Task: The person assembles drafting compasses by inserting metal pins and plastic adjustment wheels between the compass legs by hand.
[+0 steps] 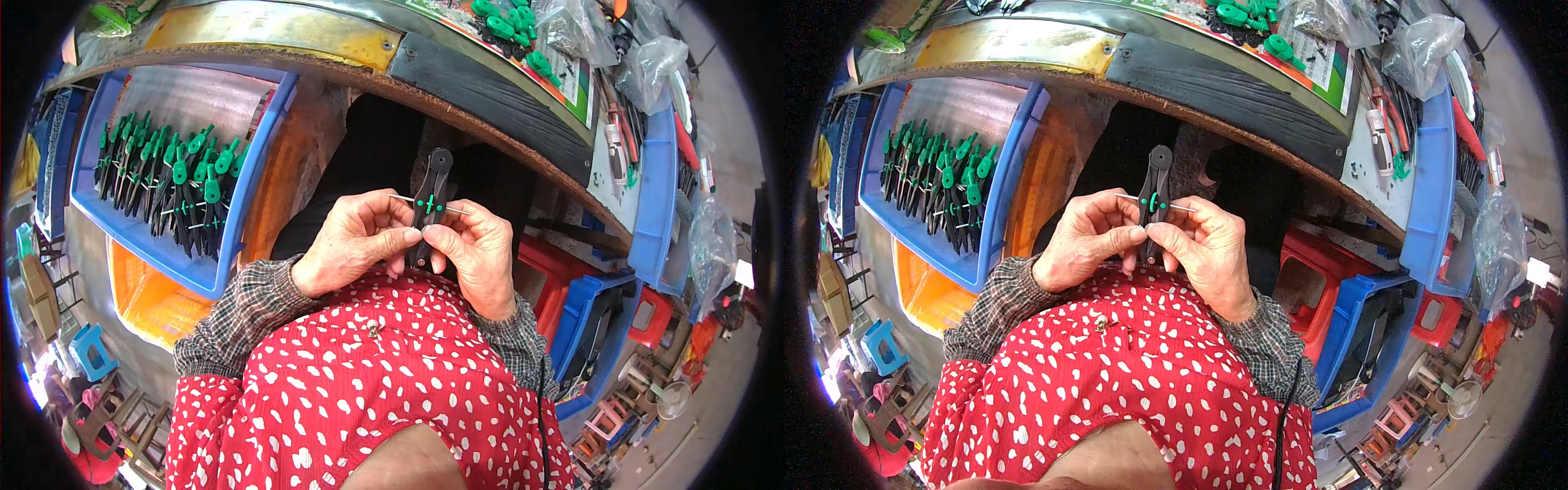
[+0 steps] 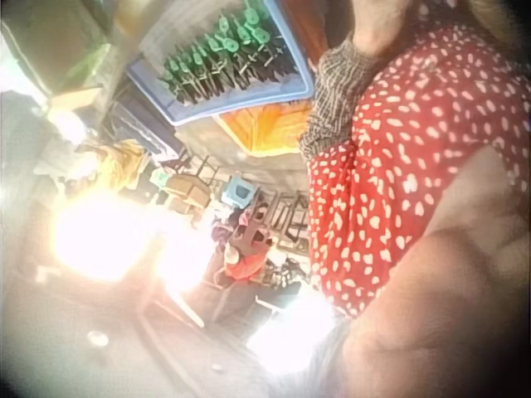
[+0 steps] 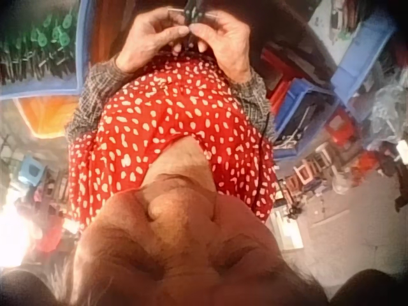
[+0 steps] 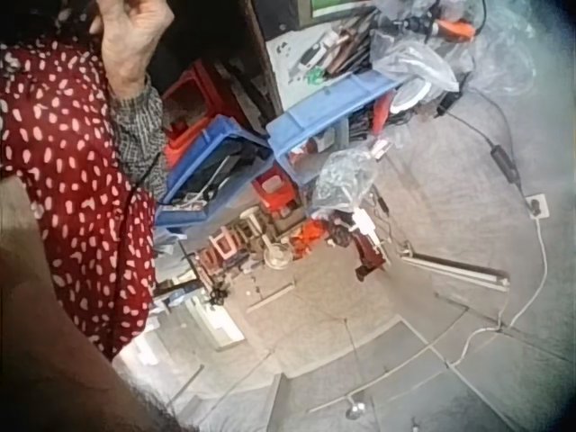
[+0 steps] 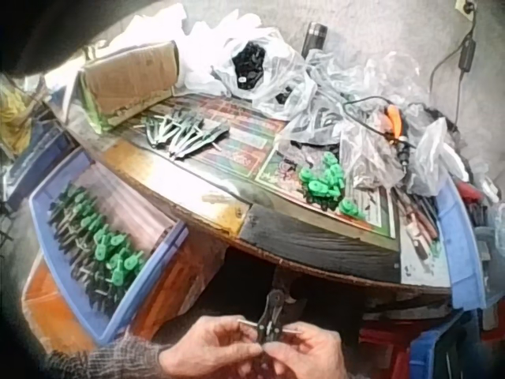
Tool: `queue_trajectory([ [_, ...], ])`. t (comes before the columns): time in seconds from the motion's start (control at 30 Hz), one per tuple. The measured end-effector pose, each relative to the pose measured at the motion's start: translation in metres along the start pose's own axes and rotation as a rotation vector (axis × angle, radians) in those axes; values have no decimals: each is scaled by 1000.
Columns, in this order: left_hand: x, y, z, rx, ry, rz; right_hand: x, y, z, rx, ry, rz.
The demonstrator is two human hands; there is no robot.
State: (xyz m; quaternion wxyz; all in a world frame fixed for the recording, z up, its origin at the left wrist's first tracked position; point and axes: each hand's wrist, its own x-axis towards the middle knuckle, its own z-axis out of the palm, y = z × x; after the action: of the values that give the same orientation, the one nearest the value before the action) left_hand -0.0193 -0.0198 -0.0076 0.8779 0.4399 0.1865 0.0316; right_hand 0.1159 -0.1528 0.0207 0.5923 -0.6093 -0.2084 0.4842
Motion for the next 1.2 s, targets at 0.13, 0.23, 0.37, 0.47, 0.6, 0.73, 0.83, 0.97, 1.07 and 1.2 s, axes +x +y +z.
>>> queue_trajectory([
  [0.13,-1,-1,5,0,10,28,-1,-1,2,35,0,-6],
  [0.23,-4,2,9,-45,28,39,-2,-6,2,41,-7,16],
  [0.37,-7,8,10,-48,53,42,-2,-10,1,12,9,21],
  [0.47,-9,12,7,-37,55,32,-2,-12,1,-13,20,33],
  [0.6,-10,19,3,1,56,19,-2,-18,-2,-47,29,46],
  [0.73,-10,26,1,27,40,22,-2,-22,-3,-64,28,25],
  [0.83,-8,29,0,26,37,10,-1,-23,-4,-86,8,19],
  [0.97,-7,32,0,131,57,28,0,-23,1,-105,39,26],
  [1.07,-7,30,2,76,15,25,1,-28,3,-59,-7,10],
  [1.2,-5,25,-2,151,10,53,3,-23,3,-95,23,-73],
])
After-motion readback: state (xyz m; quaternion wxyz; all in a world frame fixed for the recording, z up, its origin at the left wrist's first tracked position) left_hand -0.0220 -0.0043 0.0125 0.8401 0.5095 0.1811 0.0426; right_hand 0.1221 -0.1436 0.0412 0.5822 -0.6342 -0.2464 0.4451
